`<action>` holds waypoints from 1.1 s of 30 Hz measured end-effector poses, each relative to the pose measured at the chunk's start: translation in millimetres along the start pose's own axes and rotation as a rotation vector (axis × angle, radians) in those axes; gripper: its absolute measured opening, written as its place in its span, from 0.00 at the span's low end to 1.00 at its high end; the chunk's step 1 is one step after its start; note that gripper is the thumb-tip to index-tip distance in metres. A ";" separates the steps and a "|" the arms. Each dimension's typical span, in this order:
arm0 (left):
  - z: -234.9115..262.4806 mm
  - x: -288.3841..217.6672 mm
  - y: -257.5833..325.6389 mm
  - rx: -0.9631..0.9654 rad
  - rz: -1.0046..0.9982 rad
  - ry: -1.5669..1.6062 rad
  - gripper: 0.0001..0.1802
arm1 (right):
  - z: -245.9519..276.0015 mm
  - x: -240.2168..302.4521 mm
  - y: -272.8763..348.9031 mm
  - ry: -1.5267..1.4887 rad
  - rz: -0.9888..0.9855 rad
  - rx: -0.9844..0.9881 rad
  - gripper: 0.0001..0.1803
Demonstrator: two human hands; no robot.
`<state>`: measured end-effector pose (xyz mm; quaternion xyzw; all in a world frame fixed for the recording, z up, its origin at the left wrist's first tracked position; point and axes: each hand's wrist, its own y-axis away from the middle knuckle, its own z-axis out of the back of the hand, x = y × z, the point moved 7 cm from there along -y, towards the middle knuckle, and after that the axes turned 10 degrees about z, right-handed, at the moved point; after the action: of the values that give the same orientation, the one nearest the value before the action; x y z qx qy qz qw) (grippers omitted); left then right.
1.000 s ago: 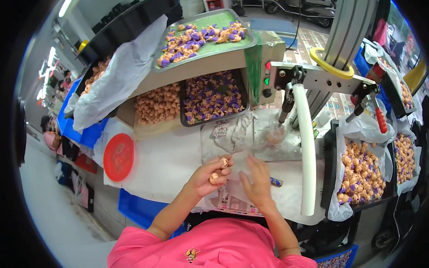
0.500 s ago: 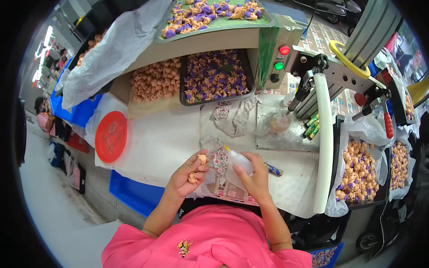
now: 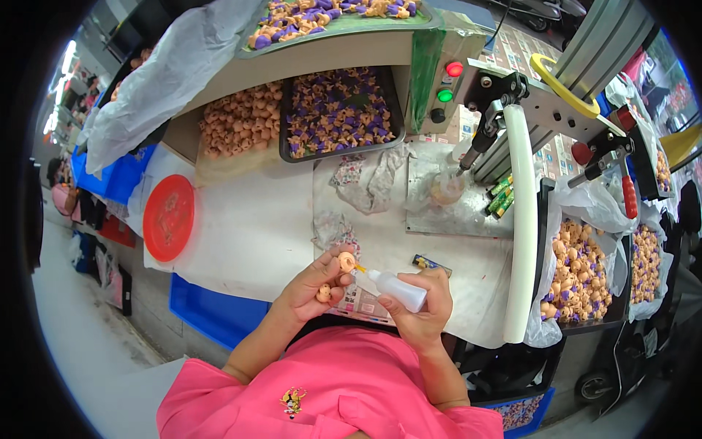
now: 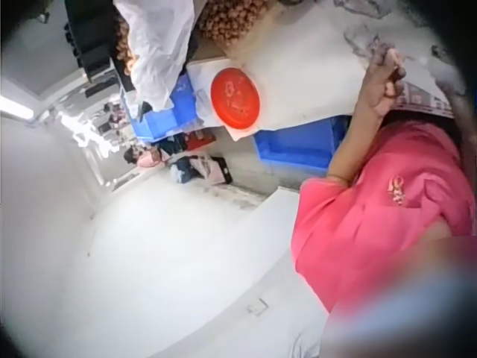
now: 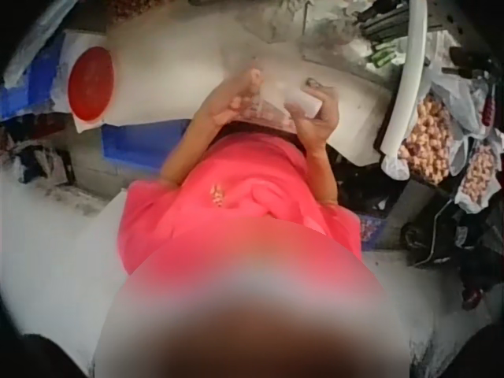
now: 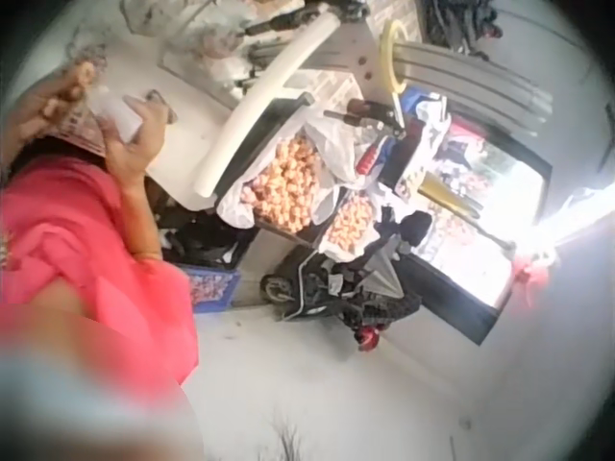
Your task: Glue small colorful decorative pieces onto round bases at a pottery studio workbench.
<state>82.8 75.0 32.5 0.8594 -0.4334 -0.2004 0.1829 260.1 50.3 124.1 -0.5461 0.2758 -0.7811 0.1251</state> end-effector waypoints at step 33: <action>6.7 13.4 -13.1 0.022 -0.021 -0.050 0.19 | 16.7 5.3 -1.0 0.096 0.066 0.021 0.19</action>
<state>95.5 70.4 18.0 0.8606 -0.4309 -0.2189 0.1605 273.6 43.5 133.0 -0.4974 0.2912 -0.8045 0.1432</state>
